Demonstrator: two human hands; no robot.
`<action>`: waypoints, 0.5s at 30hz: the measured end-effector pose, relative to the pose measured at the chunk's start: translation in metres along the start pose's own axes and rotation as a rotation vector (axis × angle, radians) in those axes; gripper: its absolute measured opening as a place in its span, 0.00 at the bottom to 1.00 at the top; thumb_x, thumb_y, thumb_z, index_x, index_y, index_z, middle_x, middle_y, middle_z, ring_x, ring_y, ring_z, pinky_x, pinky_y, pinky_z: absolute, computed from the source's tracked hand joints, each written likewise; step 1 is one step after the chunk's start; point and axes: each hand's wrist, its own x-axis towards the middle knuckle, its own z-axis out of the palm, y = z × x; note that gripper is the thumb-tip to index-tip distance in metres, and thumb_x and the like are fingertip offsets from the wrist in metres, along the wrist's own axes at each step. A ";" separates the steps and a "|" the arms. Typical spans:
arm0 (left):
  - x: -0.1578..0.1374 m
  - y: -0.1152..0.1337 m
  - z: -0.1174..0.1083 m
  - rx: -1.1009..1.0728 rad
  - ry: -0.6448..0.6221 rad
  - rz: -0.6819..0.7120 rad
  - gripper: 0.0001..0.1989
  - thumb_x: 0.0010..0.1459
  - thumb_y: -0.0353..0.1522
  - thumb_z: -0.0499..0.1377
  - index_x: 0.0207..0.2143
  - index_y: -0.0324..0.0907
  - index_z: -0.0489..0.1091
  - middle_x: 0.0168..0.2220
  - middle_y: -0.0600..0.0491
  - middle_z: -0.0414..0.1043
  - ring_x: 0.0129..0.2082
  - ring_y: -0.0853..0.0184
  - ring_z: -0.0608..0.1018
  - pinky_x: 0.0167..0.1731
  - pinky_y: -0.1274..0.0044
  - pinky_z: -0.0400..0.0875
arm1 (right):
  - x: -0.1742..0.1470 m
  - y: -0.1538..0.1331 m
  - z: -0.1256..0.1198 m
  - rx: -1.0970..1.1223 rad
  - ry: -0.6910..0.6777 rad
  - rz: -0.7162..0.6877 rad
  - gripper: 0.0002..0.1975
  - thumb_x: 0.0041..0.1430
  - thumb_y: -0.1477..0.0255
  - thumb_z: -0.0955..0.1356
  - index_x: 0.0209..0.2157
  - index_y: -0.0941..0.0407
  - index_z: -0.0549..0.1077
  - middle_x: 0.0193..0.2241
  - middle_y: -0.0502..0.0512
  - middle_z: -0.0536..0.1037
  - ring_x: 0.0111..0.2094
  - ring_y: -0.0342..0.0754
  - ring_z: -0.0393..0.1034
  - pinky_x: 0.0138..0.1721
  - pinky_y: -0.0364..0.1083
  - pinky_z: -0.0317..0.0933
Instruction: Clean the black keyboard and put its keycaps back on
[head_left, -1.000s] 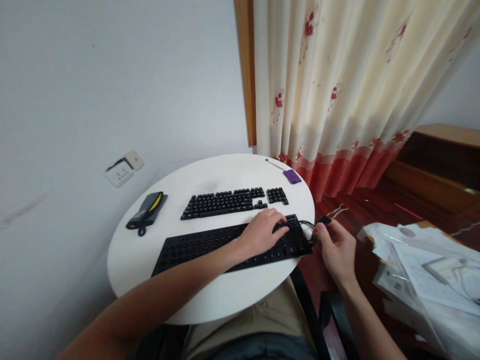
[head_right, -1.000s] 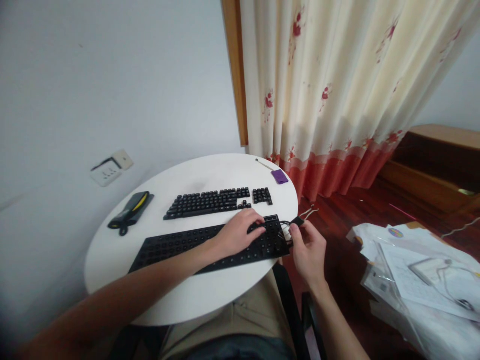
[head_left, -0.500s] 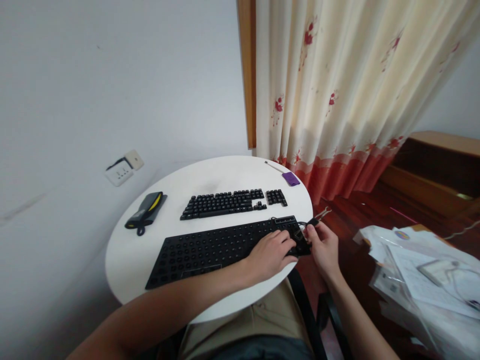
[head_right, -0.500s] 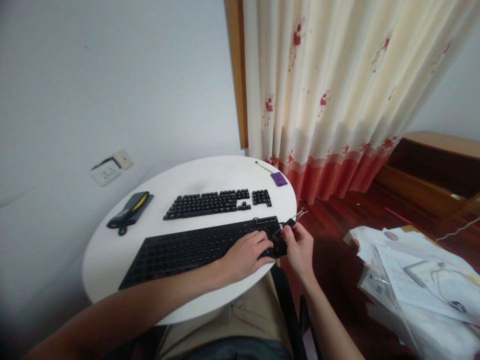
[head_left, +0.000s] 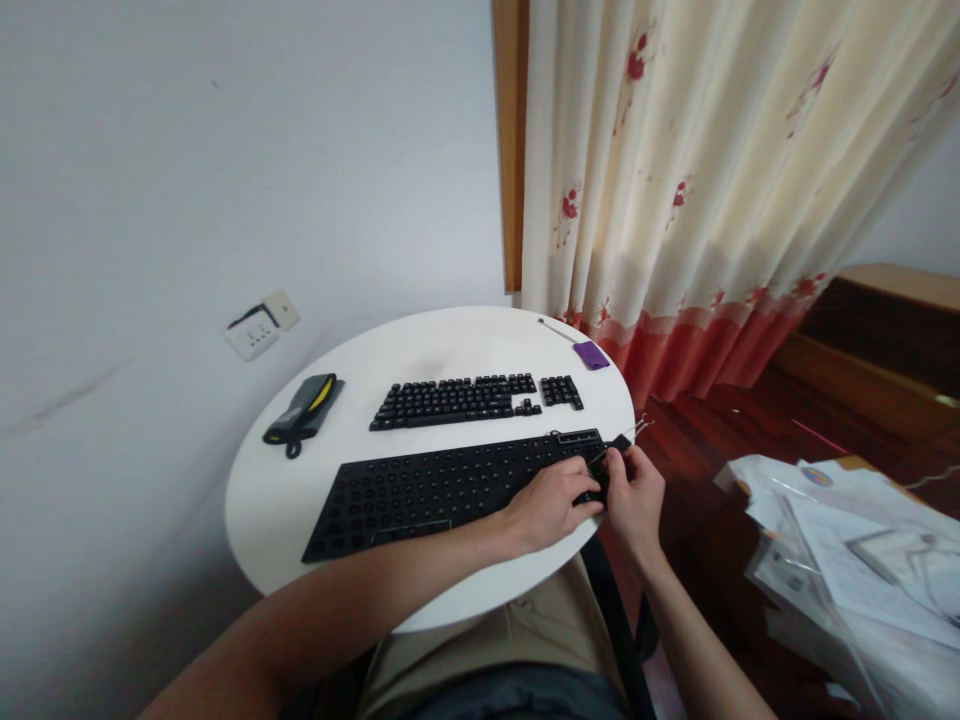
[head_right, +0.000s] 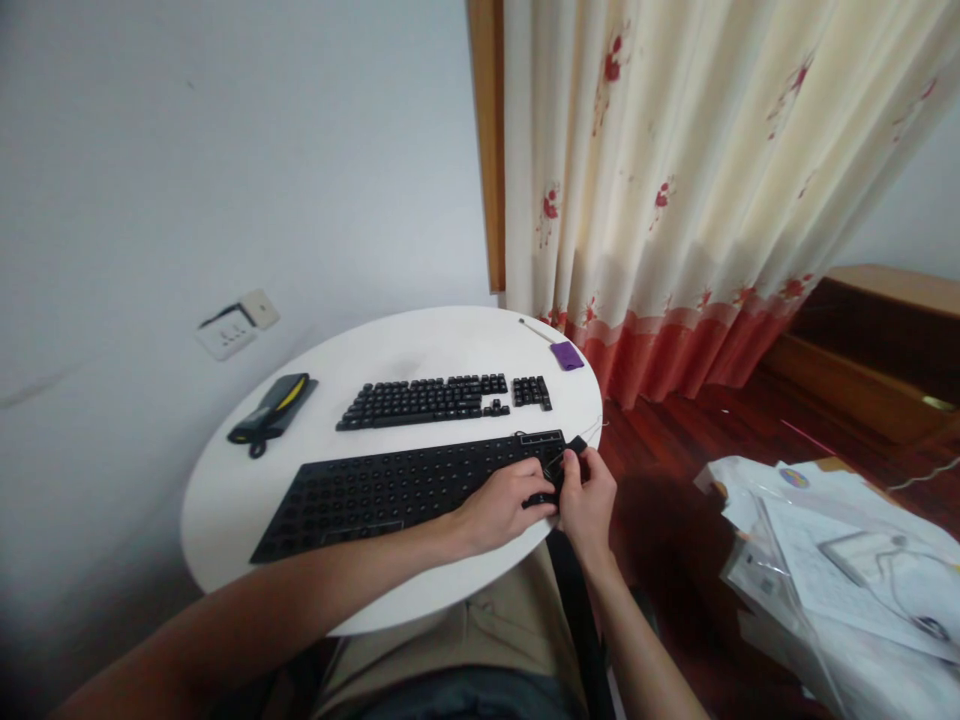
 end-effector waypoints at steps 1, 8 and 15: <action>0.000 0.000 0.001 -0.043 0.028 -0.011 0.09 0.59 0.33 0.64 0.42 0.39 0.78 0.35 0.51 0.70 0.36 0.67 0.74 0.37 0.76 0.70 | 0.000 0.001 0.000 -0.007 0.005 -0.007 0.16 0.63 0.60 0.66 0.26 0.56 0.69 0.21 0.48 0.70 0.25 0.46 0.63 0.27 0.44 0.55; 0.007 -0.003 -0.018 -0.220 0.236 -0.114 0.09 0.54 0.34 0.69 0.39 0.42 0.80 0.33 0.53 0.72 0.29 0.71 0.71 0.31 0.78 0.68 | 0.002 -0.001 0.001 -0.012 0.013 -0.015 0.16 0.63 0.61 0.65 0.25 0.56 0.67 0.21 0.47 0.67 0.24 0.45 0.60 0.27 0.43 0.53; 0.061 -0.053 -0.060 0.280 0.230 -0.185 0.12 0.56 0.31 0.67 0.44 0.42 0.77 0.38 0.51 0.78 0.36 0.65 0.76 0.42 0.74 0.70 | 0.001 -0.002 0.001 0.010 0.020 -0.027 0.17 0.63 0.61 0.65 0.24 0.55 0.64 0.20 0.45 0.63 0.24 0.44 0.56 0.27 0.43 0.50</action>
